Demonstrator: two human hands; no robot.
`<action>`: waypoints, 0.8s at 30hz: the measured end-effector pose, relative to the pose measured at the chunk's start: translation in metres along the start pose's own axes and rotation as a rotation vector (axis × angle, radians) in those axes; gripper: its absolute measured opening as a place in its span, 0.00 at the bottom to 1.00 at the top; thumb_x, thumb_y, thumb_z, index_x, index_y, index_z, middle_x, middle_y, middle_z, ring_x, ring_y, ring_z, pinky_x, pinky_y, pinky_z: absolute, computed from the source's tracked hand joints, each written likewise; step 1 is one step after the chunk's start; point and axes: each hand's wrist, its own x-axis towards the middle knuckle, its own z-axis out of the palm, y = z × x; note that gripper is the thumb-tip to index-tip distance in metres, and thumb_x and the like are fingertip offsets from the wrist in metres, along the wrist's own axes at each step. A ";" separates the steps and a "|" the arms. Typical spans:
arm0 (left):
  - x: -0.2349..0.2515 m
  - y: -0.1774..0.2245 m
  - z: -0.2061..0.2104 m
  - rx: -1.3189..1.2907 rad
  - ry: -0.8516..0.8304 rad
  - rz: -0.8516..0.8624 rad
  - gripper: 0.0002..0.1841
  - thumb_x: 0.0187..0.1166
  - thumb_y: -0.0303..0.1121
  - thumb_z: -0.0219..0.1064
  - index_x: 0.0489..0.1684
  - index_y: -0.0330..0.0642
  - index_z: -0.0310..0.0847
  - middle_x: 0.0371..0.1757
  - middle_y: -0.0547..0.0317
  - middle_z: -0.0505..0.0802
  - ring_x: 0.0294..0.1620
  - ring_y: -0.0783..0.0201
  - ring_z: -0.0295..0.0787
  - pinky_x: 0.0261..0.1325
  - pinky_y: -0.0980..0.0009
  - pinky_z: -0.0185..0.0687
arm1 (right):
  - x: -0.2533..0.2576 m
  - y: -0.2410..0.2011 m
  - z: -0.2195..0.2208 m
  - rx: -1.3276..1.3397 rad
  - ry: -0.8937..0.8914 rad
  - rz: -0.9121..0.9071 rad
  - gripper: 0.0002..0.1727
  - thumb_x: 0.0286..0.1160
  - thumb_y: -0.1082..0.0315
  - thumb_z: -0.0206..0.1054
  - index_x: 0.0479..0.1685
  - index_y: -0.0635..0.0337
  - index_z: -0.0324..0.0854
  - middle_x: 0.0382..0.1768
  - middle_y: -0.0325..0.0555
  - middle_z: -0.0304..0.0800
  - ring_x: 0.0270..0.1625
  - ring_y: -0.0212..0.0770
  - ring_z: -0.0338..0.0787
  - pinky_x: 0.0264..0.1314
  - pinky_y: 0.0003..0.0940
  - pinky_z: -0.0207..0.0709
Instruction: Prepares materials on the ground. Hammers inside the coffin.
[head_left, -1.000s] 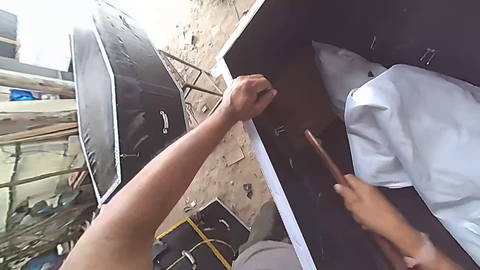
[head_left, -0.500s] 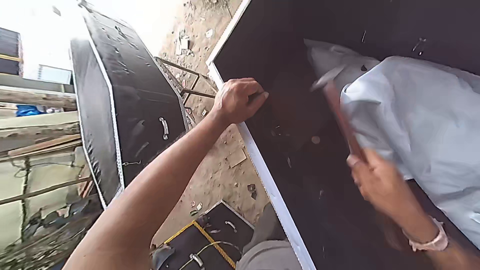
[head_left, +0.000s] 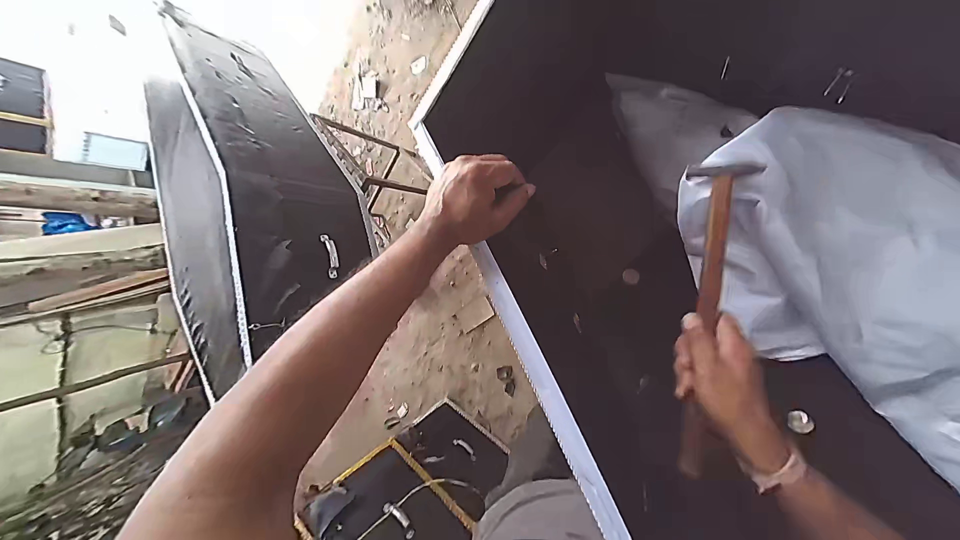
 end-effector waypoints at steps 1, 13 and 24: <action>0.004 -0.001 -0.003 0.009 -0.004 -0.007 0.18 0.84 0.48 0.60 0.30 0.48 0.89 0.33 0.62 0.91 0.34 0.63 0.88 0.36 0.54 0.82 | -0.002 0.003 0.008 -0.019 -0.086 0.059 0.17 0.91 0.55 0.50 0.53 0.63 0.71 0.17 0.38 0.74 0.11 0.35 0.77 0.13 0.36 0.80; 0.002 -0.003 0.000 -0.010 0.039 0.037 0.18 0.84 0.46 0.59 0.29 0.47 0.88 0.32 0.62 0.91 0.33 0.64 0.88 0.36 0.56 0.82 | 0.005 -0.050 -0.033 0.349 0.449 -1.066 0.14 0.87 0.64 0.54 0.29 0.54 0.74 0.18 0.34 0.77 0.19 0.32 0.81 0.23 0.31 0.81; 0.004 -0.003 0.000 -0.006 0.022 0.012 0.18 0.84 0.48 0.59 0.30 0.49 0.89 0.32 0.63 0.92 0.34 0.63 0.89 0.37 0.54 0.82 | 0.025 -0.061 -0.021 0.139 0.384 -0.698 0.12 0.94 0.58 0.48 0.50 0.56 0.69 0.18 0.27 0.73 0.15 0.28 0.77 0.17 0.30 0.80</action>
